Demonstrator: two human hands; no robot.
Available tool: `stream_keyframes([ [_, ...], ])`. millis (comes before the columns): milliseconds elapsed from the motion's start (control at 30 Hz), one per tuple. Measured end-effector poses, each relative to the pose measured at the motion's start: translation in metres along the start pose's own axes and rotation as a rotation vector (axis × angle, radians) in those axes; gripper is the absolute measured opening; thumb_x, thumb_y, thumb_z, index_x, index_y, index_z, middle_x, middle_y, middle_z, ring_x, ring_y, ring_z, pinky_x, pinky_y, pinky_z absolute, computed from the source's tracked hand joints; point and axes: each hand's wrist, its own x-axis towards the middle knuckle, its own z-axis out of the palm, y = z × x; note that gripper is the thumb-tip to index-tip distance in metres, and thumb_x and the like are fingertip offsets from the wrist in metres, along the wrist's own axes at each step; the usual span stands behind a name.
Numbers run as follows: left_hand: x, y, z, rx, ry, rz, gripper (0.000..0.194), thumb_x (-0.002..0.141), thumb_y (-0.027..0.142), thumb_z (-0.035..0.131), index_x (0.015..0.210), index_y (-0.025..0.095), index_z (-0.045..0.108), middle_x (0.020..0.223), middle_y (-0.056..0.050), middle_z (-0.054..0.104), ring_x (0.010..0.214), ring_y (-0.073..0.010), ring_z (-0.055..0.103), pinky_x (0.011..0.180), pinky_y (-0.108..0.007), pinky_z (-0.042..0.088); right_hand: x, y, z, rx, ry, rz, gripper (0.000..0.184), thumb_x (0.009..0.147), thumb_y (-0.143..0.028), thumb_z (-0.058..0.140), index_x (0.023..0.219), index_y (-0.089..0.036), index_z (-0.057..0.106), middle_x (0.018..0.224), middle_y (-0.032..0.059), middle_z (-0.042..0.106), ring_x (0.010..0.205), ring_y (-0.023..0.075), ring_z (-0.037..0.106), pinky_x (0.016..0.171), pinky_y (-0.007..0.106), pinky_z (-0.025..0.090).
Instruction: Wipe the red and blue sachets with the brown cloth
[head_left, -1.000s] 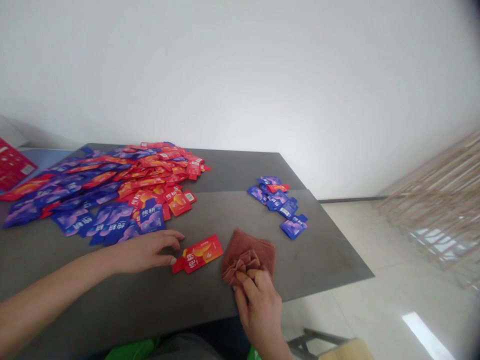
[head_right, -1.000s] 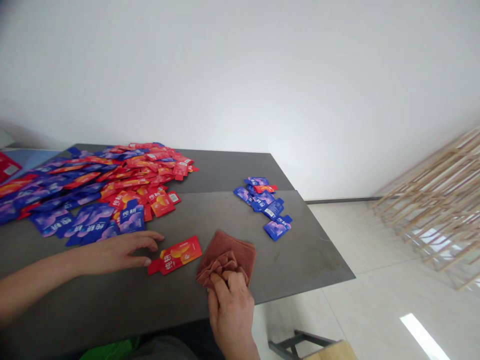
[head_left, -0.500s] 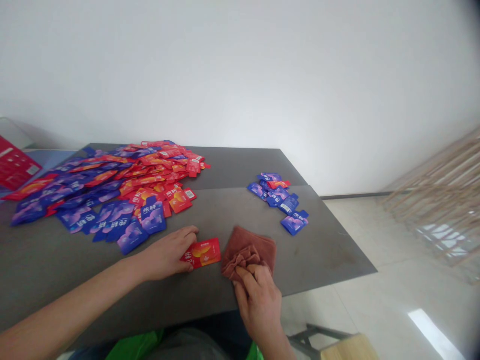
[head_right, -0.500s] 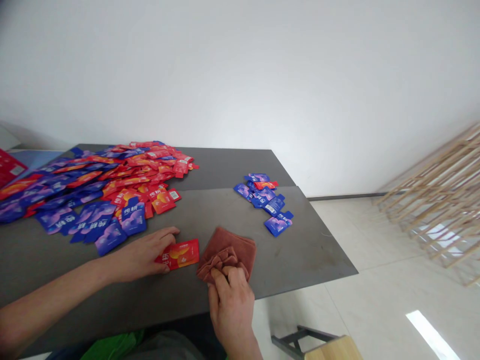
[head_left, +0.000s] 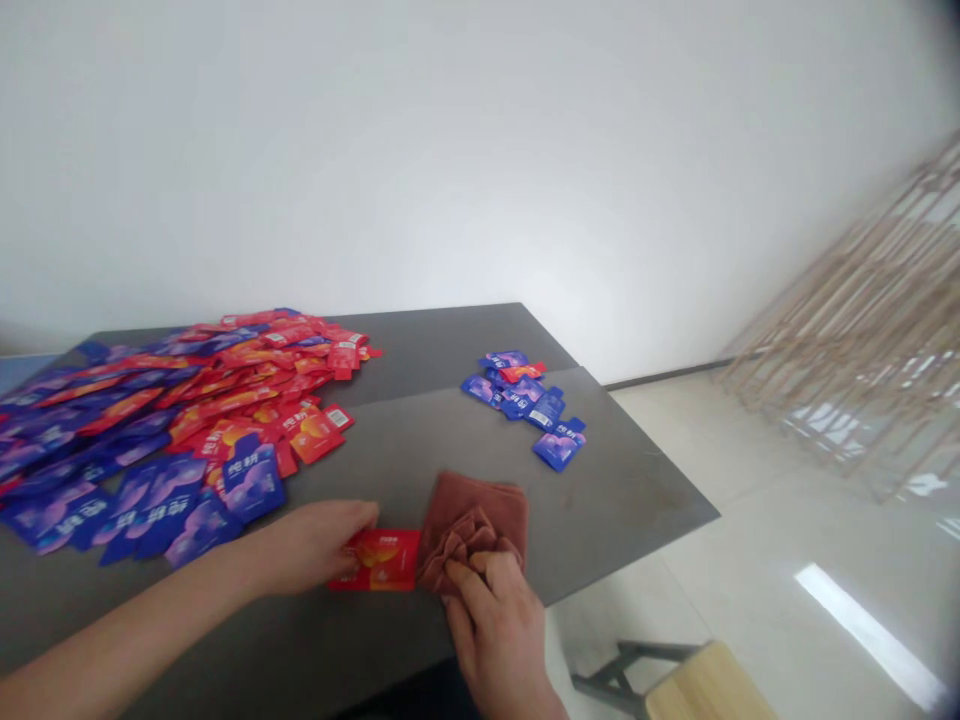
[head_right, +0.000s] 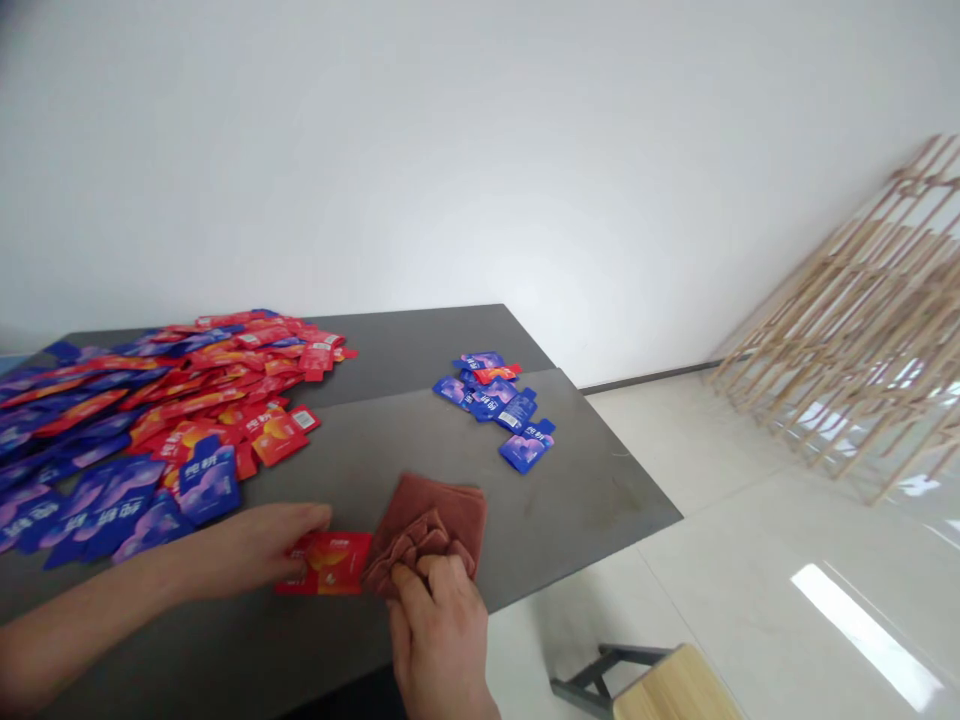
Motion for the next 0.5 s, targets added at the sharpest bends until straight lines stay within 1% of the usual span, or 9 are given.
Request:
stream_keyframes([
  [100, 0.004, -0.007, -0.006, -0.064, -0.039, 0.026, 0.014, 0.070, 0.021, 0.056, 0.084, 0.023, 0.056, 0.093, -0.003, 0.069, 0.089, -0.0258, 0.067, 0.072, -0.032, 0.046, 0.001, 0.000, 0.003, 0.008, 0.009, 0.001, 0.023, 0.096, -0.020, 0.060, 0.117, -0.027, 0.068, 0.099, 0.0050, 0.065, 0.091, 0.0218, 0.060, 0.076, 0.034, 0.053],
  [167, 0.009, -0.013, -0.012, -0.115, -0.093, 0.046, 0.011, 0.070, 0.024, 0.056, 0.081, 0.022, 0.055, 0.089, -0.002, 0.068, 0.087, -0.0249, 0.065, 0.070, -0.031, 0.045, 0.002, -0.001, 0.005, 0.002, 0.024, -0.001, 0.023, 0.095, -0.020, 0.060, 0.115, -0.026, 0.067, 0.098, 0.0048, 0.065, 0.089, 0.0214, 0.061, 0.076, 0.034, 0.053],
  [333, 0.027, -0.035, -0.031, -0.330, -0.232, 0.102, 0.014, 0.073, 0.032, 0.059, 0.080, 0.021, 0.055, 0.079, 0.002, 0.062, 0.077, -0.0207, 0.059, 0.065, -0.027, 0.041, 0.003, -0.001, 0.011, -0.017, 0.072, 0.002, 0.022, 0.092, -0.024, 0.061, 0.113, -0.026, 0.068, 0.095, 0.0049, 0.065, 0.085, 0.0216, 0.060, 0.073, 0.033, 0.053],
  [433, 0.040, -0.052, -0.051, -0.472, -0.238, 0.109, 0.021, 0.077, 0.041, 0.063, 0.080, 0.021, 0.056, 0.077, 0.004, 0.062, 0.074, -0.0179, 0.055, 0.066, -0.025, 0.039, 0.004, -0.002, 0.013, -0.062, 0.118, 0.001, 0.019, 0.092, -0.025, 0.059, 0.108, -0.027, 0.069, 0.089, 0.0042, 0.064, 0.080, 0.0209, 0.059, 0.068, 0.032, 0.051],
  [500, 0.054, -0.061, -0.072, -0.537, -0.206, 0.094, 0.027, 0.077, 0.047, 0.067, 0.080, 0.022, 0.057, 0.076, 0.005, 0.064, 0.074, -0.0174, 0.056, 0.067, -0.025, 0.041, 0.006, -0.002, 0.013, -0.090, 0.150, -0.009, 0.017, 0.093, -0.025, 0.058, 0.105, -0.027, 0.070, 0.085, 0.0034, 0.063, 0.077, 0.0204, 0.059, 0.065, 0.031, 0.050],
])
